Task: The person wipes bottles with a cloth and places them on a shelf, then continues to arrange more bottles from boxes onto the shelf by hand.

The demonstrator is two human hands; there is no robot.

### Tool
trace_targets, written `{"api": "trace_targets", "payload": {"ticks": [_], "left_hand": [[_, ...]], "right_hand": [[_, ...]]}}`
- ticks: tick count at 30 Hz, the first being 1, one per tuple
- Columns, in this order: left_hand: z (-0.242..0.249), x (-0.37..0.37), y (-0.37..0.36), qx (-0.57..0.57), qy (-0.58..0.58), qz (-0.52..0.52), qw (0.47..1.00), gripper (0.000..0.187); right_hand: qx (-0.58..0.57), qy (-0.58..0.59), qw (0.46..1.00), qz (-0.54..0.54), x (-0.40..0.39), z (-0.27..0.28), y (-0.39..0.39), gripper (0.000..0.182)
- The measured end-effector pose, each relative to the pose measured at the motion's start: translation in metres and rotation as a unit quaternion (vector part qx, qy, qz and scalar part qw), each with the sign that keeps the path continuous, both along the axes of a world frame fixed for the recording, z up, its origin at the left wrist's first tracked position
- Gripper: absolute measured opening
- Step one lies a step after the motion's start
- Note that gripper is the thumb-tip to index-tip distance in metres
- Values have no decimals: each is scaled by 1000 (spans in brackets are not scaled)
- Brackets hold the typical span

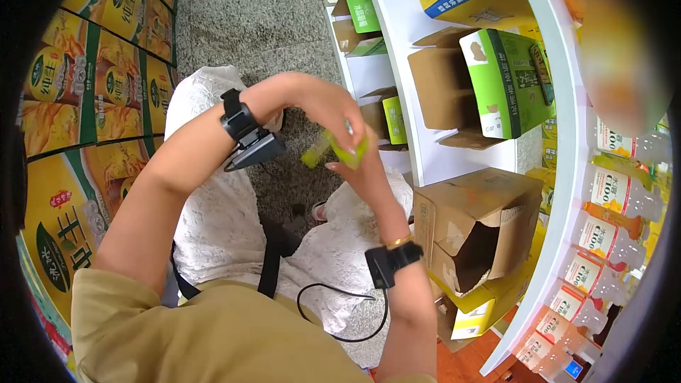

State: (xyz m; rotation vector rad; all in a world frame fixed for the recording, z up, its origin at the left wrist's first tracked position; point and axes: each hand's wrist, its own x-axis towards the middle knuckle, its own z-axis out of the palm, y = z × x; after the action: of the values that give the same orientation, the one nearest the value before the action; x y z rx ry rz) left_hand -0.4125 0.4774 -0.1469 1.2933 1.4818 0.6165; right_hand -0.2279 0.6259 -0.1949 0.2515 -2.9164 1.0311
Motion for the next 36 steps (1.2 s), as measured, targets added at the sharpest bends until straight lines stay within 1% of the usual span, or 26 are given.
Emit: {"api": "trace_targets", "payload": {"ticks": [2, 3, 4, 5, 6, 7, 8, 9, 11, 12, 13, 14, 15, 16, 17, 19, 20, 22, 23, 24, 26, 28, 30, 32, 34, 36], "left_hand": [[26, 8, -5, -7, -29, -31, 999, 28], [28, 9, -7, 51, -163, -5, 985, 27], [29, 5, -8, 108, -290, 23, 951, 27], [23, -1, -8, 110, -289, 24, 951, 27], [9, -8, -5, 136, -364, 152, 909, 27], [-12, -14, 0, 156, -431, 275, 845, 28], [-53, -15, 14, 136, -453, 384, 793, 28], [-113, -13, 33, 112, -467, 485, 731, 28], [-287, -13, 64, -38, -272, 531, 802, 34], [-315, 14, 65, -65, -184, 614, 765, 36], [-339, 49, 63, -89, -90, 687, 716, 38], [-380, 77, 64, -99, -64, 695, 709, 45], [-401, 105, 67, -160, -14, 675, 721, 54], [-386, 118, 70, -234, 5, 651, 722, 60], [-369, 130, 71, -307, 23, 621, 721, 65], [-415, 160, 78, -326, 22, 602, 728, 72], [-415, 161, 82, -339, 37, 565, 752, 75], [-427, 163, 86, -321, 51, 547, 772, 75], [-432, 162, 86, -311, 41, 539, 782, 77], [-413, 155, 90, -293, 47, 538, 789, 77], [-450, 167, 103, -287, 81, 552, 779, 75], [-489, 177, 96, -220, 65, 565, 792, 75], [-526, 180, 84, -149, -129, 613, 765, 76], [-451, 146, 64, -141, -163, 610, 762, 79], [-459, 137, 54, -123, -338, 655, 664, 77], [-441, 114, 36, -98, -427, 655, 616, 74]], "right_hand": [[-82, -109, 975, -176, 23, 27, -16, 72], [-69, -87, 977, -180, 30, 34, -15, 66], [-67, -85, 978, -177, 41, 38, -14, 66], [-171, -115, 955, -215, 57, 42, -12, 64], [-272, -147, 917, -253, 74, 45, -10, 62], [-271, -150, 916, -255, 86, 45, -13, 62], [-392, -120, 870, -272, 96, 43, -18, 59], [-507, -86, 809, -285, 102, 39, -19, 57], [-512, -92, 804, -290, 110, 33, -14, 51], [-516, -100, 800, -290, 115, 32, -13, 45], [-513, -127, 791, -307, 118, 31, -12, 51], [-514, -126, 789, -313, 115, 32, -13, 51], [-523, -136, 790, -289, 108, 33, -13, 55], [-528, -149, 792, -268, 106, 31, -13, 58], [-579, -147, 759, -259, 107, 25, -13, 62], [-651, -147, 700, -256, 105, 16, -18, 66], [-668, -147, 681, -263, 103, 15, -19, 65], [-643, -200, 700, -239, 99, 11, -13, 75], [-649, -207, 692, -240, 91, 12, -13, 74], [-655, -216, 683, -241, 84, 14, -12, 72], [-639, -239, 695, -227, 79, 15, -7, 67], [-622, -247, 706, -233, 72, 16, -3, 65], [-615, -249, 715, -221, 65, 18, 0, 63], [-612, -239, 721, -221, 58, 15, -1, 55], [-620, -223, 726, -196, 51, 8, -2, 53], [-627, -200, 734, -167, 40, 1, -1, 51]]}}
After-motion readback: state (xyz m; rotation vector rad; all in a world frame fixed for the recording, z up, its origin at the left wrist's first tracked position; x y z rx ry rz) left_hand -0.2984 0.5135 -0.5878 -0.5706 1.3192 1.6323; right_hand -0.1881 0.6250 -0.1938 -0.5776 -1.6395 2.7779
